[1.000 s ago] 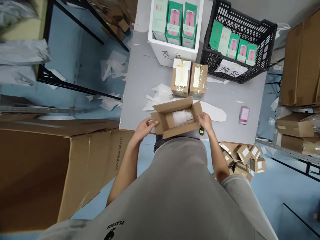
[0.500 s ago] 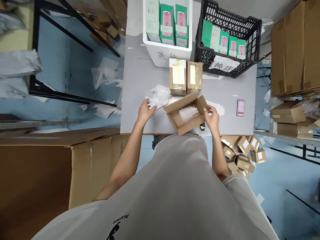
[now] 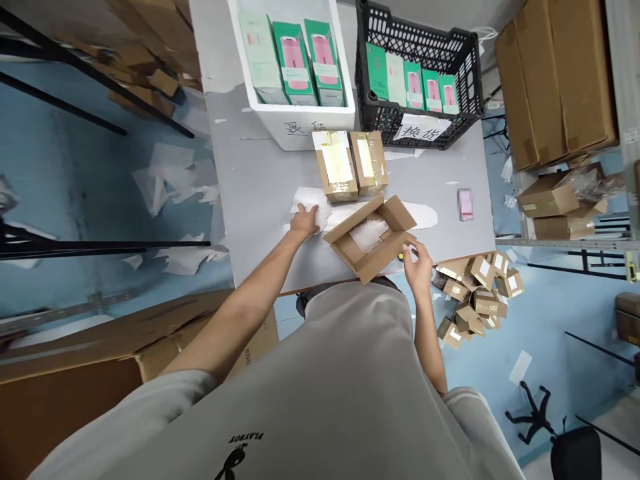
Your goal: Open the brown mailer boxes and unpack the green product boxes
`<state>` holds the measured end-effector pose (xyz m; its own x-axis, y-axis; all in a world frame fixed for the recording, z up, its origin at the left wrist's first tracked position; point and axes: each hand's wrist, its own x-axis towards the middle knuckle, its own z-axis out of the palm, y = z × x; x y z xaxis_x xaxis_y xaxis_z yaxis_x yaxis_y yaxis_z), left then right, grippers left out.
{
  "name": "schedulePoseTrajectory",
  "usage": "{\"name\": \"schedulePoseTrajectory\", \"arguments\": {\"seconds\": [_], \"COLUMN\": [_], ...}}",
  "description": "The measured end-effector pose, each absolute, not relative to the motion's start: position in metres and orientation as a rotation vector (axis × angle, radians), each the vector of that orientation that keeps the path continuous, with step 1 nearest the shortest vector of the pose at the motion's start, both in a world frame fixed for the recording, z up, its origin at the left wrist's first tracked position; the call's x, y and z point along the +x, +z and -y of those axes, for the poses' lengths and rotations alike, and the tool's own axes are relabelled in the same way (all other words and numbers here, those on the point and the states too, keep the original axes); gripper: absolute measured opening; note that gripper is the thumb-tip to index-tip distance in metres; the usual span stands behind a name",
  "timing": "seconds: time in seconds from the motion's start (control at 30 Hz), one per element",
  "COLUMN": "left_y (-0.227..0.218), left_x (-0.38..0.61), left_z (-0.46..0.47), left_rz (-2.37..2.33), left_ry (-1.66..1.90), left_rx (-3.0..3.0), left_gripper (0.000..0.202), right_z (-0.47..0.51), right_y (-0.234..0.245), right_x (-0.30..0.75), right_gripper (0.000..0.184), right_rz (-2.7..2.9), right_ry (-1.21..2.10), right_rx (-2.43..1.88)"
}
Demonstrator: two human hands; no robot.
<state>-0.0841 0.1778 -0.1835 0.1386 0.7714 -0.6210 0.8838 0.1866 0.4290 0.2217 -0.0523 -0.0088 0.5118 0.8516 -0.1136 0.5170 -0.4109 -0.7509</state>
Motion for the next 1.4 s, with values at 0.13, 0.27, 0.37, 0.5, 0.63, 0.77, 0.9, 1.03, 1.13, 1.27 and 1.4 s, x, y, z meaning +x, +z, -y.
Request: {"name": "schedulePoseTrajectory", "arguments": {"seconds": [0.13,0.27,0.37,0.5,0.63,0.77,0.9,1.03,1.13,1.27,1.4], "left_y": [-0.184,-0.177,-0.166,-0.138,-0.078,-0.004,0.018,-0.023,-0.064,-0.101,-0.114], "left_x": [-0.088,-0.096,-0.105,-0.124,-0.131,-0.095,-0.025,0.035,0.060,0.071,0.067], "left_z": [-0.141,-0.109,-0.095,-0.083,-0.067,-0.046,-0.039,-0.051,-0.062,-0.073,-0.077], "left_rz": [-1.675,-1.697,-1.768,-1.919,-1.953,-1.884,-1.605,-1.334,-1.328,-1.365,-1.309], "left_ry": [0.021,0.106,0.162,0.482,0.936,1.096,0.855,0.493,0.134,-0.103,-0.131], "left_rx": [1.523,1.467,1.419,1.315,1.243,1.416,1.712,1.921,1.972,1.927,1.871], "left_gripper": [0.058,0.034,0.036,0.041,0.038,0.022,0.035,0.057,0.051,0.046,0.066], "right_z": [0.057,0.042,0.024,0.002,-0.013,-0.019,-0.018,-0.013,-0.006,0.002,0.003], "right_y": [-0.013,-0.015,-0.019,-0.028,-0.036,-0.038,-0.041,-0.045,-0.047,-0.048,-0.050], "right_x": [0.216,0.217,0.224,0.236,0.249,0.259,0.267,0.277,0.286,0.291,0.287], "right_gripper": [0.058,0.055,0.053,0.048,0.046,0.045,0.044,0.044,0.043,0.045,0.044], "right_rz": [1.038,1.138,1.292,1.502,1.676,1.763,1.787,1.797,1.770,1.733,1.759], "right_ry": [0.674,0.721,0.738,0.784,0.851,0.903,0.920,0.919,0.903,0.872,0.878], "right_rx": [-2.122,-2.065,-2.028,-2.004,-1.922,-1.866,-1.867,-1.890,-1.895,-1.908,-1.892]}}
